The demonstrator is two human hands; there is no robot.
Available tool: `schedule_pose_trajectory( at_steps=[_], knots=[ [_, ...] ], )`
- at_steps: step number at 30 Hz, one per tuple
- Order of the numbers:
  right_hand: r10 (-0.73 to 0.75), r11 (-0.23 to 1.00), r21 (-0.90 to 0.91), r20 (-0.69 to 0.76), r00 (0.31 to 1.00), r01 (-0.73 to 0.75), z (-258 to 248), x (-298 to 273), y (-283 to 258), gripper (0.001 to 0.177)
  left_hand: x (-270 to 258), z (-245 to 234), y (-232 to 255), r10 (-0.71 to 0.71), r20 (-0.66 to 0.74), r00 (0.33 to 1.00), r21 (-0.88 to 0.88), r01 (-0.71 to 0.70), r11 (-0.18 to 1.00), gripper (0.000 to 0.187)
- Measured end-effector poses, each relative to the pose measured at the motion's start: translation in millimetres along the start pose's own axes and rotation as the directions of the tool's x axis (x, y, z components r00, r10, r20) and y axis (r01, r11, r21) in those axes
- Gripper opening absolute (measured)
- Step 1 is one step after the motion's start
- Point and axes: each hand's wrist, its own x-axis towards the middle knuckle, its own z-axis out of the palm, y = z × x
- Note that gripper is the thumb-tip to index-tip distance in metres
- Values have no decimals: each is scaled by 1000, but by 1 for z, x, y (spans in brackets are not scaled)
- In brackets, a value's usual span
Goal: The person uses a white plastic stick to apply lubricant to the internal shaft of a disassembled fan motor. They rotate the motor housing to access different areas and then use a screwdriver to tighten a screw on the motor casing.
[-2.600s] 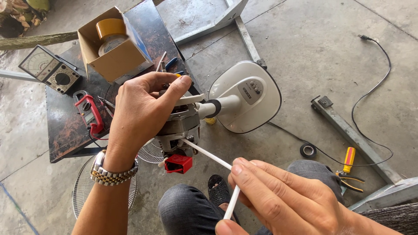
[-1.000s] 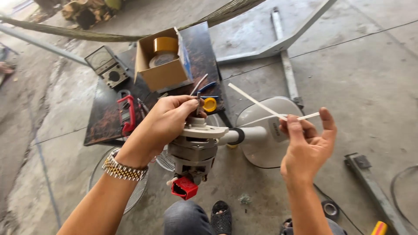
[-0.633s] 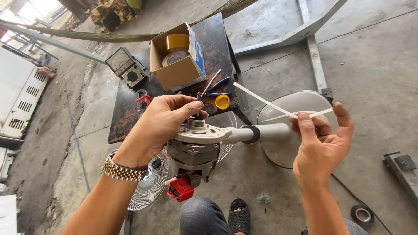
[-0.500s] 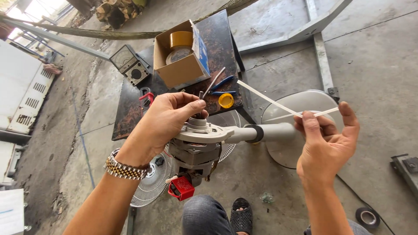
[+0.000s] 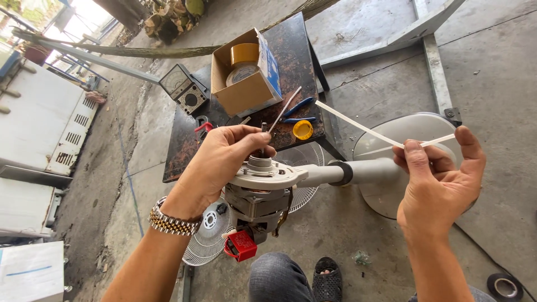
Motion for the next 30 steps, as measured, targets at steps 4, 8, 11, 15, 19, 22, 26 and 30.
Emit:
schedule_pose_trajectory(
  at_steps=[4, 8, 11, 15, 19, 22, 26, 30],
  knots=[
    [18, 1000, 9, -3, 1000, -18, 2, -1, -1, 55, 8, -3, -10, 39, 92, 995, -97, -30, 995, 28],
    [-7, 1000, -5, 11, 1000, 7, 2, -1, -2, 55, 3, 0, -2, 3, 33, 999, -50, -1, 999, 22],
    [-8, 1000, -27, 9, 1000, 8, 3, -2, -4, 55, 7, -1, -6, 28, 19, 999, -35, -27, 999, 16],
    [-48, 997, -53, 9, 999, 49, 2, 0, -2, 54, 12, -1, -9, -4, 46, 999, -116, 9, 993, 24],
    [-181, 981, -56, 44, 982, 183, -3, 5, 10, 55, -6, -2, 5, 25, 61, 998, 92, -31, 995, 25],
    [-327, 930, -134, 125, 937, 343, 0, 9, 10, 57, -7, -3, 0, -19, 2, 1000, 14, 19, 1000, 19],
    [-434, 704, -353, 473, 766, 617, 20, 33, 14, 49, -10, -7, 2, -49, -32, 998, 49, 51, 997, 22],
    [-449, 475, -251, 755, 477, 844, 44, 69, 33, 43, -1, -10, -2, -84, -41, 996, 10, 85, 996, 22]
  ],
)
